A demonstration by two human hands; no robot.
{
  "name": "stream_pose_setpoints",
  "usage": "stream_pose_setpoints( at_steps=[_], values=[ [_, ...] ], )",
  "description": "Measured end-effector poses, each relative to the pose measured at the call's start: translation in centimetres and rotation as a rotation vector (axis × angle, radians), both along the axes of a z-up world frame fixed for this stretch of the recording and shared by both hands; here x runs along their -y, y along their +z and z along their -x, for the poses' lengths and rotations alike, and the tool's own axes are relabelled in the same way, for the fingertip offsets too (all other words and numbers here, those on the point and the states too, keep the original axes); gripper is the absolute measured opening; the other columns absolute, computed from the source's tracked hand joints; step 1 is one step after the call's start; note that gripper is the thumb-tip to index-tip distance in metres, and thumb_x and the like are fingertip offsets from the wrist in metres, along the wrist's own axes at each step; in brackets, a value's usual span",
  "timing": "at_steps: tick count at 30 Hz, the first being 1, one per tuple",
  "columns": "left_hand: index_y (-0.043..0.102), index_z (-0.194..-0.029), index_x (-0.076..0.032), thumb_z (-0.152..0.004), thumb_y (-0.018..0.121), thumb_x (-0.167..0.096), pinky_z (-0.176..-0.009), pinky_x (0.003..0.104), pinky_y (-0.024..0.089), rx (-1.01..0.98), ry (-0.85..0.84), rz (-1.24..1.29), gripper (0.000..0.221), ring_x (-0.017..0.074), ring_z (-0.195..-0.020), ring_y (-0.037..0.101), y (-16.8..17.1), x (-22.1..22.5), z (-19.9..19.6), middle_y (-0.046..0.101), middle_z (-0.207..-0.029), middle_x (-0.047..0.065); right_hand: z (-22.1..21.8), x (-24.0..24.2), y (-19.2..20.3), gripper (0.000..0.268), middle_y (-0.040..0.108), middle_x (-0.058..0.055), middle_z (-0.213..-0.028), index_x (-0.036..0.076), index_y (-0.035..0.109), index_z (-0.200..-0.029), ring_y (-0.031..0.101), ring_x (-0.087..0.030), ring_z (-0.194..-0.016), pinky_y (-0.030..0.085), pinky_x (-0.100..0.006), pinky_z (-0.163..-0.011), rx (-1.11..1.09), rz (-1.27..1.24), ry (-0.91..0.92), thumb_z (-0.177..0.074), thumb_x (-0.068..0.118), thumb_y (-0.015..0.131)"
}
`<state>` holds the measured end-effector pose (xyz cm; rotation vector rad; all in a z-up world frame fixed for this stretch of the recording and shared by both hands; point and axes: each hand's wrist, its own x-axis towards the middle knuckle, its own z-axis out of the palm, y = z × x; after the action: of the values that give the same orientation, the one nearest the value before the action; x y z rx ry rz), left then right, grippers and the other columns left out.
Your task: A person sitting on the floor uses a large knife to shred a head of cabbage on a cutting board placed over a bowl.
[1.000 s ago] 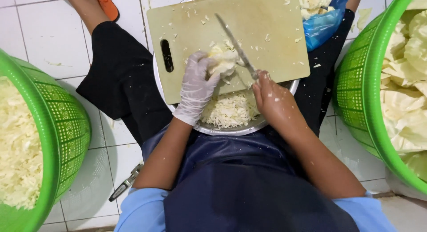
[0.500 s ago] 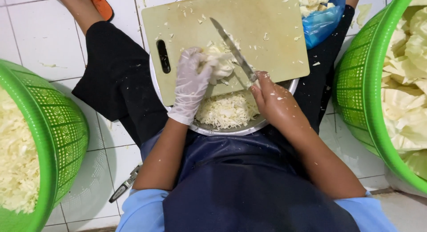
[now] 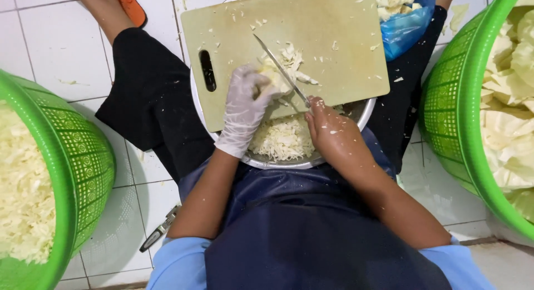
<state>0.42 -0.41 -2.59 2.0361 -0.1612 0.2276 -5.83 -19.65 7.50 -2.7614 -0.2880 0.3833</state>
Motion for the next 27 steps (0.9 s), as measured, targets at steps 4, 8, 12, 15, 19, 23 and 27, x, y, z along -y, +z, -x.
stream_pose_setpoints(
  at_steps=[4,8,12,15,19,23,27],
  values=[
    [0.054,-0.117,-0.010,-0.066,0.084,-0.017,-0.095,0.041,0.053,-0.384,0.142,0.268,0.060,0.0366,-0.109,0.058,1.4,0.7,-0.2,0.048,-0.114,0.016,-0.2,0.0,0.0,0.036,0.067,-0.019,-0.080,0.003,0.047,-0.127,0.068,-0.039,-0.074,0.055,-0.049,-0.063,0.010,0.060,0.038,-0.100,0.026,0.040],
    [0.060,-0.109,-0.016,-0.065,0.084,-0.025,-0.082,0.035,0.059,-0.508,0.217,0.317,0.051,0.0269,-0.094,0.067,-0.6,0.7,-0.9,0.055,-0.108,0.011,-1.2,0.0,-1.2,0.037,0.066,-0.018,-0.074,0.000,0.047,-0.126,0.069,-0.037,-0.069,0.056,-0.048,-0.059,-0.026,0.104,0.075,-0.100,0.024,0.040],
    [0.060,-0.108,-0.011,-0.065,0.081,-0.023,-0.079,0.039,0.058,-0.541,0.266,0.387,0.049,0.0296,-0.093,0.067,0.7,1.1,-0.2,0.056,-0.109,0.016,-1.8,0.0,-5.3,0.038,0.066,-0.019,-0.074,-0.002,0.045,-0.128,0.068,-0.038,-0.066,0.055,-0.049,-0.057,-0.056,0.060,0.062,-0.099,0.021,0.039],
    [0.058,-0.111,-0.011,-0.067,0.078,-0.020,-0.076,0.036,0.061,-0.563,0.292,0.480,0.049,0.0261,-0.088,0.068,1.7,1.7,-0.4,0.057,-0.107,0.014,-2.3,-0.6,-6.1,0.037,0.064,-0.020,-0.071,-0.002,0.046,-0.126,0.068,-0.041,-0.065,0.054,-0.051,-0.056,0.023,0.057,0.045,-0.099,0.023,0.040],
    [0.061,-0.105,-0.014,-0.067,0.079,-0.025,-0.074,0.035,0.060,-0.536,0.326,0.444,0.043,0.0272,-0.094,0.068,0.5,2.3,-0.7,0.060,-0.108,0.014,-2.2,0.9,-7.2,0.034,0.065,-0.019,-0.070,-0.003,0.051,-0.123,0.068,-0.038,-0.065,0.055,-0.049,-0.054,0.205,0.063,0.091,-0.098,0.020,0.046],
    [0.061,-0.107,-0.013,-0.065,0.077,-0.022,-0.082,0.038,0.057,-0.552,0.350,0.420,0.045,0.0296,-0.099,0.065,0.3,1.7,-0.8,0.059,-0.109,0.014,-0.7,0.7,0.1,0.039,0.066,-0.024,-0.085,0.000,0.045,-0.127,0.067,-0.044,-0.080,0.053,-0.055,-0.067,-0.007,-0.014,0.033,-0.099,0.028,0.042],
    [0.060,-0.107,-0.012,-0.065,0.077,-0.024,-0.086,0.041,0.053,-0.543,0.322,0.366,0.047,0.0310,-0.101,0.062,0.7,2.0,-0.9,0.059,-0.109,0.016,0.3,0.1,-0.6,0.039,0.067,-0.020,-0.079,0.000,0.043,-0.129,0.068,-0.041,-0.073,0.054,-0.051,-0.061,-0.007,0.081,0.066,-0.099,0.024,0.040]
  ],
)
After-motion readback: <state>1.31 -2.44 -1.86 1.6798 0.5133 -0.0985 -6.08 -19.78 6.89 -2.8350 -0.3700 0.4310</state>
